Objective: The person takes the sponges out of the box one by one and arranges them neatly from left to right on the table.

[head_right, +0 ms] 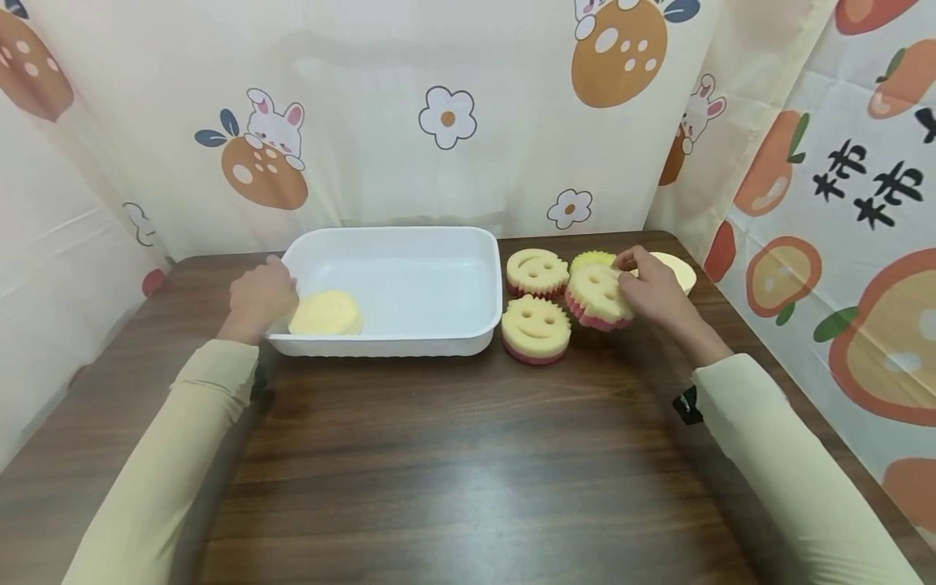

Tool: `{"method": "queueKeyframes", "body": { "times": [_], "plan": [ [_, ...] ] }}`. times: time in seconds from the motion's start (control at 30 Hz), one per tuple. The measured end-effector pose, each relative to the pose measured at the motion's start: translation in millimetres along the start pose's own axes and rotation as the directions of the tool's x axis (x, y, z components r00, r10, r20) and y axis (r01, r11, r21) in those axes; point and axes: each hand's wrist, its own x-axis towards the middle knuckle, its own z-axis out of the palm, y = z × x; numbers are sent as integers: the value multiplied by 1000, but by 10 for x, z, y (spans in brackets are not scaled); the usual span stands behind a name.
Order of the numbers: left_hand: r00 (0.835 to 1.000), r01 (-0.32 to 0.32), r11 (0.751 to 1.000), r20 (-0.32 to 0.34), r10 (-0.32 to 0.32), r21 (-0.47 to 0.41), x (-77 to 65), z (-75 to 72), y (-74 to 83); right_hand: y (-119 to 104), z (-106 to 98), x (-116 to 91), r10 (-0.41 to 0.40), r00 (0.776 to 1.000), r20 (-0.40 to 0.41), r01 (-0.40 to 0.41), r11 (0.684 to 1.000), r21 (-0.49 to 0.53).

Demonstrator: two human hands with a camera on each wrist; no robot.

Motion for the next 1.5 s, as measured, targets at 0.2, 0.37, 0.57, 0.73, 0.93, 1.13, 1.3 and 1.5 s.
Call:
{"method": "queueKeyframes", "body": {
  "times": [0.2, 0.37, 0.57, 0.73, 0.93, 1.13, 1.3, 1.5],
  "plan": [
    [1000, -6, 1000, -2, 6, -3, -6, -15, 1, 32, -10, -32, -2, 1000, 27, 2, 1000, -7],
    [1000, -5, 1000, 2, 5, -2, 3, -13, -10, 41, -1, -61, -5, 1000, 31, 5, 1000, -10],
    [1000, -9, 1000, 3, 9, -1, 16, 1, -23, 95, 16, -76, -38, 999, 37, 38, 999, -9],
    [1000, -4, 1000, 10, 4, 1, 22, 6, -25, 152, 32, -69, -55, 996, 67, 56, 998, -16],
    [1000, -12, 1000, 16, 12, 1, 23, -1, -17, 171, 48, -87, -25, 994, 102, 27, 999, -17],
    [1000, -7, 1000, 26, 7, -4, 17, -6, 1, 188, 62, -113, -13, 993, 117, 16, 1000, -25],
    [1000, -5, 1000, 23, 5, -2, 33, -1, 5, 217, 73, -110, -11, 993, 122, 14, 1000, -27],
    [1000, -10, 1000, 2, 10, -3, 25, 17, 8, 245, 111, -135, -28, 993, 112, 30, 999, -17]
  ]
}}
